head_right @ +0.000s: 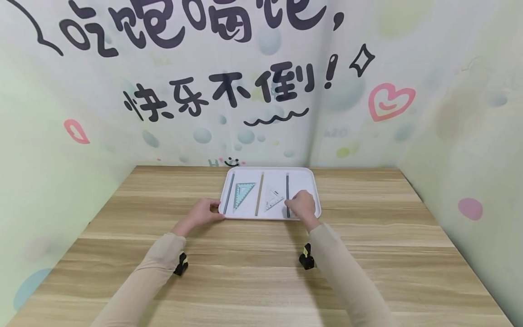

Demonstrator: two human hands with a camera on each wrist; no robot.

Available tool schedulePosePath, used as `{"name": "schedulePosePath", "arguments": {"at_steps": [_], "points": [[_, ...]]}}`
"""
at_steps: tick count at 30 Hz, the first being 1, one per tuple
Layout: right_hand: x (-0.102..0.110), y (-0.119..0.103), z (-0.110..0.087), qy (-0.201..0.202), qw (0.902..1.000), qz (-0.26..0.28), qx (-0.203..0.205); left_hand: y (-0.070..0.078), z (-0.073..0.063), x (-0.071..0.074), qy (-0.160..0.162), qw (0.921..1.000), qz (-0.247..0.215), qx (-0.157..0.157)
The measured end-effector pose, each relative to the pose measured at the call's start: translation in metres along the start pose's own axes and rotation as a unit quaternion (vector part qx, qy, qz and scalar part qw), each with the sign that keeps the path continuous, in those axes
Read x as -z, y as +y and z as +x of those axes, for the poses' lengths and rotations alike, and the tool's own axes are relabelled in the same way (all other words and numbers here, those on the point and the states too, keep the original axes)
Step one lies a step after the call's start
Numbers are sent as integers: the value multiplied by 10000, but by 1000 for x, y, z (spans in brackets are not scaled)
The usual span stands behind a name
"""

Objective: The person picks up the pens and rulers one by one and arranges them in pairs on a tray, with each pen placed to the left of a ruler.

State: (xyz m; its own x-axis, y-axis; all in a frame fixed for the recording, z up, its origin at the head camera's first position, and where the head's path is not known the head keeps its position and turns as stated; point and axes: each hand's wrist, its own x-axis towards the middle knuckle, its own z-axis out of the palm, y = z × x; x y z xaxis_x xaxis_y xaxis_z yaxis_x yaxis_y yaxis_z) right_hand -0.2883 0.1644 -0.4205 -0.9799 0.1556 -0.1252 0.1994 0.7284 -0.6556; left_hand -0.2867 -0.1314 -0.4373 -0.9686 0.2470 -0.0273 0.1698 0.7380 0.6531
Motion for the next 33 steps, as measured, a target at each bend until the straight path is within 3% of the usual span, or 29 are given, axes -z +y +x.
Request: {"name": "schedulePosePath", "arguments": {"at_steps": [7, 33], "points": [[0, -1, -2, 67, 9994, -196, 295, -1, 1, 0, 39, 9999, 39, -130], [10, -2, -32, -539, 9944, -143, 895, -2, 1, 0, 38, 10000, 26, -87]]}}
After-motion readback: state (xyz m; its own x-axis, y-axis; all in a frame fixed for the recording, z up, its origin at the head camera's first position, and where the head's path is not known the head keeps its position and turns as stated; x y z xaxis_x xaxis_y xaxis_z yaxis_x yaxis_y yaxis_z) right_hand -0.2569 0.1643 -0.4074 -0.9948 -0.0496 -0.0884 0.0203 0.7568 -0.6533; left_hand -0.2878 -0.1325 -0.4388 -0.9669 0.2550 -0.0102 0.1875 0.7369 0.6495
